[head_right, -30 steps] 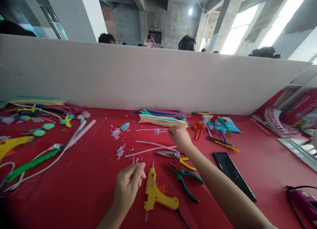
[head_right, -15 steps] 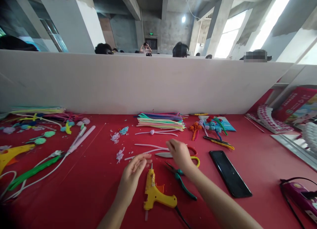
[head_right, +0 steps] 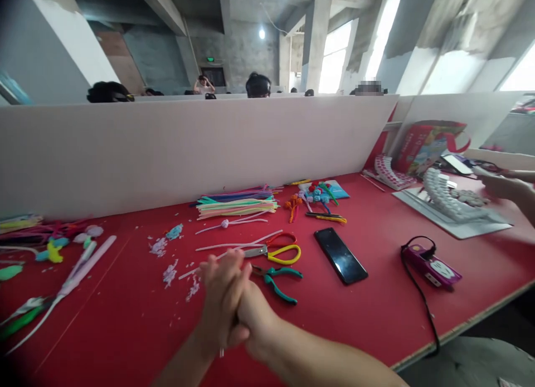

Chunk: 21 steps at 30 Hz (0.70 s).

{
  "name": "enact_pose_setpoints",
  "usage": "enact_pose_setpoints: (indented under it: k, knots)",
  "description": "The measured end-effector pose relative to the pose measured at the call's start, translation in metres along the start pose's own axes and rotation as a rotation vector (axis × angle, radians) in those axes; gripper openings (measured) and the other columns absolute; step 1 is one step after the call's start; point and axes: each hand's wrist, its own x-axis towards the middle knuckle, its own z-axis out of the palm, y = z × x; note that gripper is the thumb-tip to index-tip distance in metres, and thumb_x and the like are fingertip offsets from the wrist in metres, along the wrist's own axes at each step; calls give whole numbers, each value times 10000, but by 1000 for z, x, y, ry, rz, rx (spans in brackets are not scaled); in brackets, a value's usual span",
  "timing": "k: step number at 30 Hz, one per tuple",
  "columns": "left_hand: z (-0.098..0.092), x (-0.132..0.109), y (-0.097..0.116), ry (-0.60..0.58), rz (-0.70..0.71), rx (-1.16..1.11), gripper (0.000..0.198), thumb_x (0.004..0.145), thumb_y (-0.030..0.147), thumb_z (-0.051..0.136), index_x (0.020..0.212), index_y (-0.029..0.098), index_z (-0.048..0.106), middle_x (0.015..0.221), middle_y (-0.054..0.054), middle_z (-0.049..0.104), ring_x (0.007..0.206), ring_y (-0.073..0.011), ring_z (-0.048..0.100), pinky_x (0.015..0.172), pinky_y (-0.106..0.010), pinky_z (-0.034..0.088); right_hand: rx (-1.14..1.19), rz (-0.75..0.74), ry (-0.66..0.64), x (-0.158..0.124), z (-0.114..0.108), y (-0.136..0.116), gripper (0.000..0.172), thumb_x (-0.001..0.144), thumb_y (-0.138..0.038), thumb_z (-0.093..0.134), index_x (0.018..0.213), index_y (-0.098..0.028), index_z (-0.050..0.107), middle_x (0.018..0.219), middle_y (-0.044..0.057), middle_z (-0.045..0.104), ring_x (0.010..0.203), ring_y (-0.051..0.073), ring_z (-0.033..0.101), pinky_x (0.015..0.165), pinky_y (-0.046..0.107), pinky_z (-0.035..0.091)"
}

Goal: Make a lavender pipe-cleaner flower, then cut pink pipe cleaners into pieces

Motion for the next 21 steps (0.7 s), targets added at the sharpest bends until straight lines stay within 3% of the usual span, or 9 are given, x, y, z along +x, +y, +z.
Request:
enact_pose_setpoints:
  k: [1,3,5,7,10,12,15,18,21]
  knots:
    - [-2,5,-12,80,-44,-20,564,793,518,453,1299,279,388,1432,-78,292,1295,-331,255,1060,-524,119,3,-1,-29,-7,-8,-10,521,806,-563,399,1262,-316,456,1240,20,543,1178,268,450,944,442,361]
    - [-11,14,-36,224,-437,-48,644,797,402,516,1367,264,251,1473,-84,173,1333,-305,156,1072,-507,98,-151,22,-114,-22,-42,-22,461,807,-448,491,1242,-296,470,1288,20,493,1173,242,452,945,393,368]
    - [-24,18,-55,250,-728,-169,664,785,377,542,1364,265,235,1448,-94,235,1322,-291,202,1057,-495,189,-610,18,136,-34,-95,-15,454,782,-409,535,1213,-277,478,1306,29,463,1201,221,406,991,364,308]
    - [-34,17,-61,244,-793,-265,595,784,340,551,1321,280,302,1405,-80,317,1292,-268,280,1048,-470,239,-1089,215,430,-45,-150,8,538,726,-456,558,1209,-238,465,1264,74,489,1181,254,408,979,395,301]
    - [-36,18,-44,151,-735,-416,496,797,292,537,1261,281,362,1332,-70,415,1225,-233,390,1020,-435,311,-1189,395,564,-61,-203,52,735,625,-500,611,1217,-95,452,1194,230,493,1128,424,388,886,570,284]
    - [-29,25,-24,72,-703,-513,470,812,276,516,1255,273,360,1316,-74,426,1199,-220,418,998,-419,346,-1204,423,584,-66,-213,71,730,642,-502,581,1236,-102,439,1185,215,494,1129,416,376,893,557,273]
    - [-14,44,3,-7,-650,-645,460,822,253,498,1258,259,353,1284,-86,450,1156,-212,456,958,-396,388,-1173,429,586,-64,-212,79,719,650,-460,574,1267,-127,419,1200,182,483,1155,376,355,932,499,262]
    - [2,60,18,-33,-619,-751,427,823,239,488,1237,247,383,1257,-96,470,1132,-214,474,927,-382,408,-1071,447,587,-53,-215,71,757,591,-430,626,1262,-140,432,1190,167,499,1161,372,357,935,485,276]
    - [18,64,23,-83,-634,-875,432,807,236,509,1226,234,405,1239,-110,482,1097,-217,501,896,-372,426,-876,482,560,-44,-217,54,691,654,-462,569,1239,-118,440,1066,154,590,1035,326,508,846,447,391]
